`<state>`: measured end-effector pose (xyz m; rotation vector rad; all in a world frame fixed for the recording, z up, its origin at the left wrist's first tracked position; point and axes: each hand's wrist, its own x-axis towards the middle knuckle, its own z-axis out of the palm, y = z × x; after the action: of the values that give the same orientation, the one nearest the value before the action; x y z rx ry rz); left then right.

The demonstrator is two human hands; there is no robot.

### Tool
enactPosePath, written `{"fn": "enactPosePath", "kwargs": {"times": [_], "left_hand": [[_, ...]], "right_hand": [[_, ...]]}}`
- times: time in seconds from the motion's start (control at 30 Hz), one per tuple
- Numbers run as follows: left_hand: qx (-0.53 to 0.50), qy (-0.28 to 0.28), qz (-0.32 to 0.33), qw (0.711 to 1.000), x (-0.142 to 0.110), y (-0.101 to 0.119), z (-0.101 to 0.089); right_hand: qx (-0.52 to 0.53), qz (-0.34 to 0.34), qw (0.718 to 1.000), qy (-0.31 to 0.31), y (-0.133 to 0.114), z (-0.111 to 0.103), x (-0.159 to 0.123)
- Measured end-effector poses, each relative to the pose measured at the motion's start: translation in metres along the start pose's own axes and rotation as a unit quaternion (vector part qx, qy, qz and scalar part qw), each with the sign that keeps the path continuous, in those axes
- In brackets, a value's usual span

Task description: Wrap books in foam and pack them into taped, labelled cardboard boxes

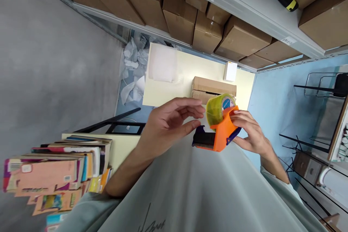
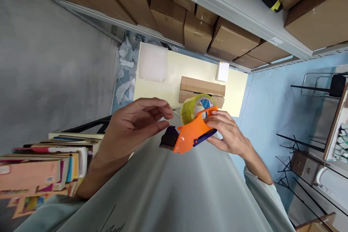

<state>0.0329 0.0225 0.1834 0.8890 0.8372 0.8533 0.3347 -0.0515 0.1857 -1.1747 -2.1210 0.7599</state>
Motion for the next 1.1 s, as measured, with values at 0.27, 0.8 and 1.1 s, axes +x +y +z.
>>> {"fn": "enactPosePath", "kwargs": {"times": [0.27, 0.8, 1.1], "left_hand": [[0.182, 0.058, 0.137, 0.972, 0.005, -0.008, 0.006], [0.309, -0.043, 0.397, 0.863, -0.002, 0.01, -0.012], [0.348, -0.104, 0.353, 0.863, -0.013, 0.028, -0.015]], "right_hand": [[-0.003, 0.004, 1.0, -0.013, -0.002, -0.004, -0.001], [0.087, 0.007, 0.996, -0.032, -0.009, -0.006, 0.004], [0.067, 0.002, 0.997, -0.029, -0.011, -0.008, 0.009]]}}
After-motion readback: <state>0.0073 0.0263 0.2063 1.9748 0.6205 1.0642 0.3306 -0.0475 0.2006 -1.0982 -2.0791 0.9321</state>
